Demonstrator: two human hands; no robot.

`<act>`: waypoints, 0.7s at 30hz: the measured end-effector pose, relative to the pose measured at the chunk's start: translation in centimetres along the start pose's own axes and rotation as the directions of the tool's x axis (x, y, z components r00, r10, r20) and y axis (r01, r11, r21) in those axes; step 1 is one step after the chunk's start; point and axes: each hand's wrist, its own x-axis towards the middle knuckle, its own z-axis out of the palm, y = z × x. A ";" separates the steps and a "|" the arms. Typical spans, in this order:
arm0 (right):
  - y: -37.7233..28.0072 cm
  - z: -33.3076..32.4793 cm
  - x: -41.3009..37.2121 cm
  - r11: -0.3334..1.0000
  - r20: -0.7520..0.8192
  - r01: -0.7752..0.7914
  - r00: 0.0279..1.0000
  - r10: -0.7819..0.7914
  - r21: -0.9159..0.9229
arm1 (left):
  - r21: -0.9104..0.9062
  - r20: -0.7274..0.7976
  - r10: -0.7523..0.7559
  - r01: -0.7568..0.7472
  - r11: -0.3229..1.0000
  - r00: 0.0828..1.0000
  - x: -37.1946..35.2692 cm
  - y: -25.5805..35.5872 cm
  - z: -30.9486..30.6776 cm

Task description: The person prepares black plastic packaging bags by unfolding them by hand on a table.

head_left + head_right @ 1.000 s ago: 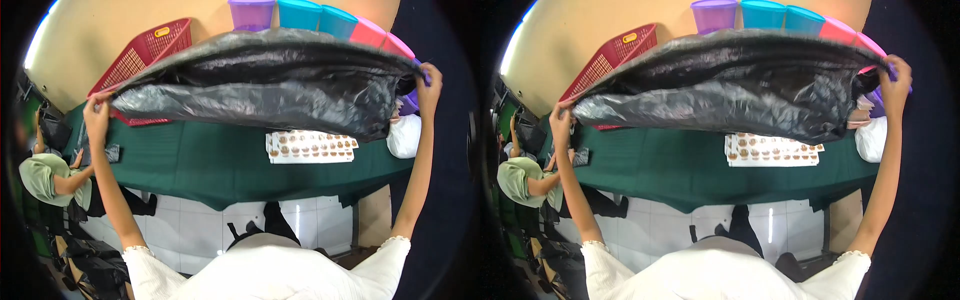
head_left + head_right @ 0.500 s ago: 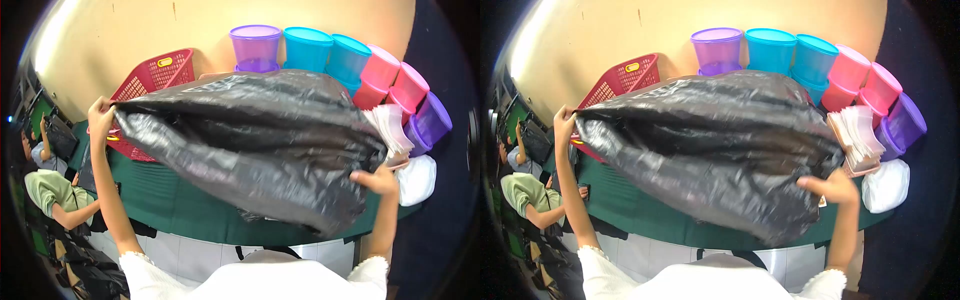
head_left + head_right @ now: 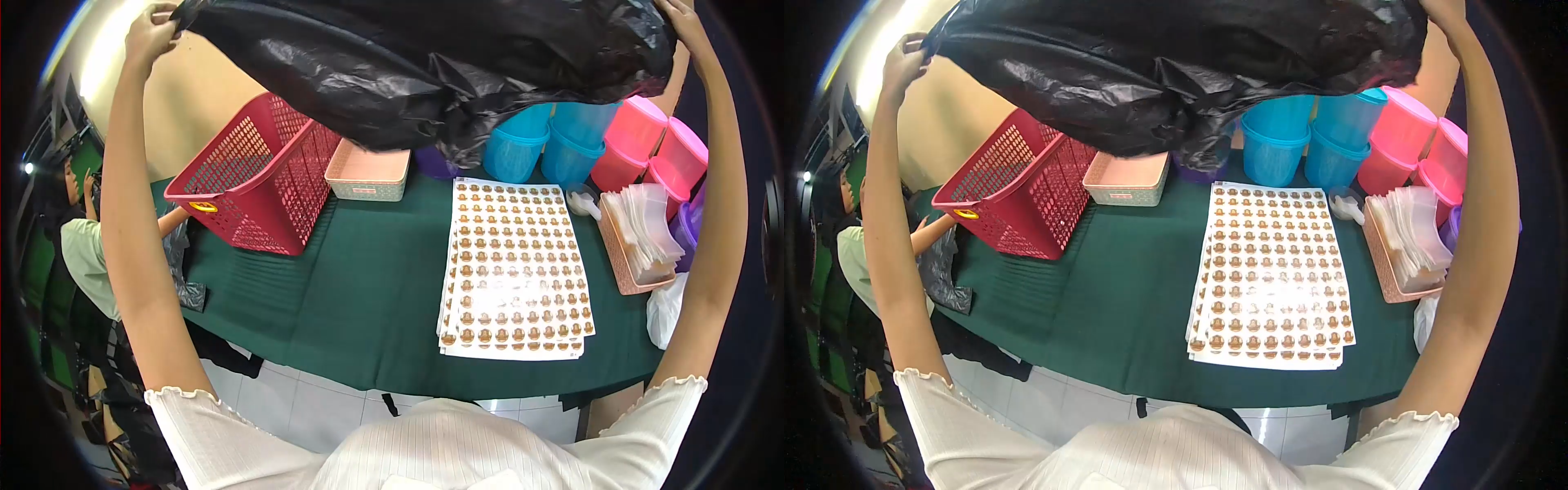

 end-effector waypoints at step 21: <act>6.9 -7.9 -58.9 0.593 0.334 -0.804 0.550 0.765 -0.034 | -0.506 0.430 -0.434 0.609 0.611 0.792 -61.0 -14.3 5.5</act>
